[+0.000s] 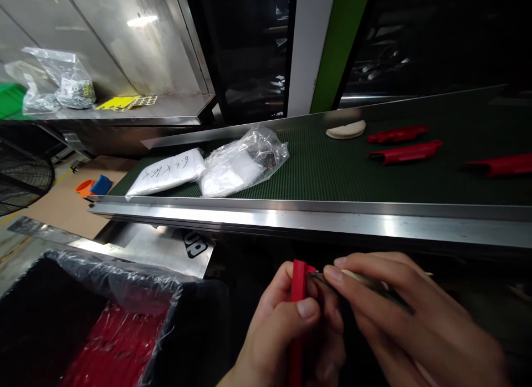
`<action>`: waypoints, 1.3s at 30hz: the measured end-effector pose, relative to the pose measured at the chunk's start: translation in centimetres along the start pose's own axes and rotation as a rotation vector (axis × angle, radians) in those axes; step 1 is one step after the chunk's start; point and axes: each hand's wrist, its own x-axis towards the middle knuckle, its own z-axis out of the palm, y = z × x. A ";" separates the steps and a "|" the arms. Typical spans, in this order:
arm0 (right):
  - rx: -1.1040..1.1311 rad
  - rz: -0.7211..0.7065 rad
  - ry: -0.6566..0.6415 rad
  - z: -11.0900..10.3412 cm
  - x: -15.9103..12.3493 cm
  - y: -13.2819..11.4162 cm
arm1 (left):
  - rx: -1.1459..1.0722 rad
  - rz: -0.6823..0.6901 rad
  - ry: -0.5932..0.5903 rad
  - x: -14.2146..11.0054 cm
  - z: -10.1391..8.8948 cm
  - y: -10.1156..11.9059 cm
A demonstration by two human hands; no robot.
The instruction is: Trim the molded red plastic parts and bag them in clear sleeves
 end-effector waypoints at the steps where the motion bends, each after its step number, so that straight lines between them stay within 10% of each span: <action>1: -0.004 0.000 -0.005 0.1 0.0 0.1 | -0.008 0.007 -0.009 0.0 0.0 -0.1; 7: -0.033 -0.024 -0.011 0.0 -0.3 0.5 | -0.150 0.174 -0.088 0.6 -1.6 -2.4; 34: -0.022 -0.064 0.057 0.1 0.0 0.3 | -0.192 0.150 -0.138 0.3 -1.7 -3.0; 39: -0.008 0.115 0.118 0.6 -0.1 1.4 | 0.090 0.032 -0.110 -1.4 -1.3 -2.1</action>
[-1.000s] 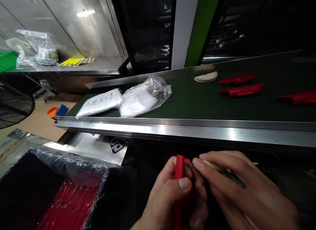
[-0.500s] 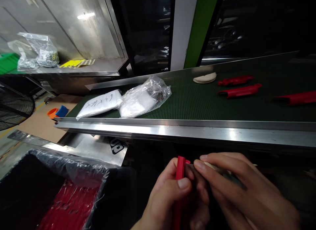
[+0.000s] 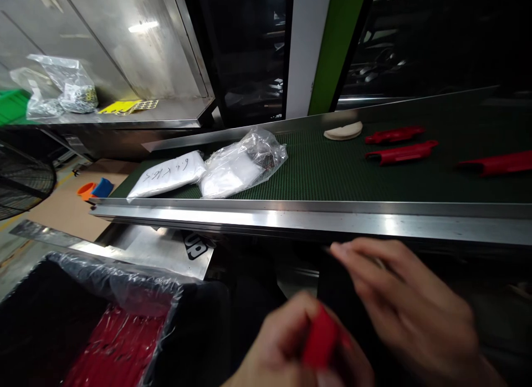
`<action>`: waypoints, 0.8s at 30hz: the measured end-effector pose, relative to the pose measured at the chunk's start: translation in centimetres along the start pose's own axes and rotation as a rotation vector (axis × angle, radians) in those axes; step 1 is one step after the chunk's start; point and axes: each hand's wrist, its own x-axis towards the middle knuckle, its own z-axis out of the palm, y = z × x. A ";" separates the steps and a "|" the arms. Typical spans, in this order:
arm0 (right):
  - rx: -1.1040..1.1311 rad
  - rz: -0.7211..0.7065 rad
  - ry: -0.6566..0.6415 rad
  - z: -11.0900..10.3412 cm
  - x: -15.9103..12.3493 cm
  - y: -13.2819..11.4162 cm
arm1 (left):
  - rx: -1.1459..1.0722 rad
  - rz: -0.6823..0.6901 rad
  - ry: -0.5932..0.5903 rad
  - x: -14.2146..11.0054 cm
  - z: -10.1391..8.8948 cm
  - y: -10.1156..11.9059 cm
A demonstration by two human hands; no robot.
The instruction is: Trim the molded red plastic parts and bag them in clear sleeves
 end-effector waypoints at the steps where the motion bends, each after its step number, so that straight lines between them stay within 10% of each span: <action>1: 0.003 0.062 0.021 -0.1 -0.1 0.3 | 0.094 -0.055 0.029 -0.4 0.2 0.2; 8: 0.062 -0.147 -0.119 -1.4 -0.4 -0.3 | -0.299 -0.138 0.080 0.0 0.1 1.3; 24: -0.086 -0.360 -0.163 -1.2 0.4 0.6 | -0.259 -0.362 0.060 -0.5 -2.4 0.9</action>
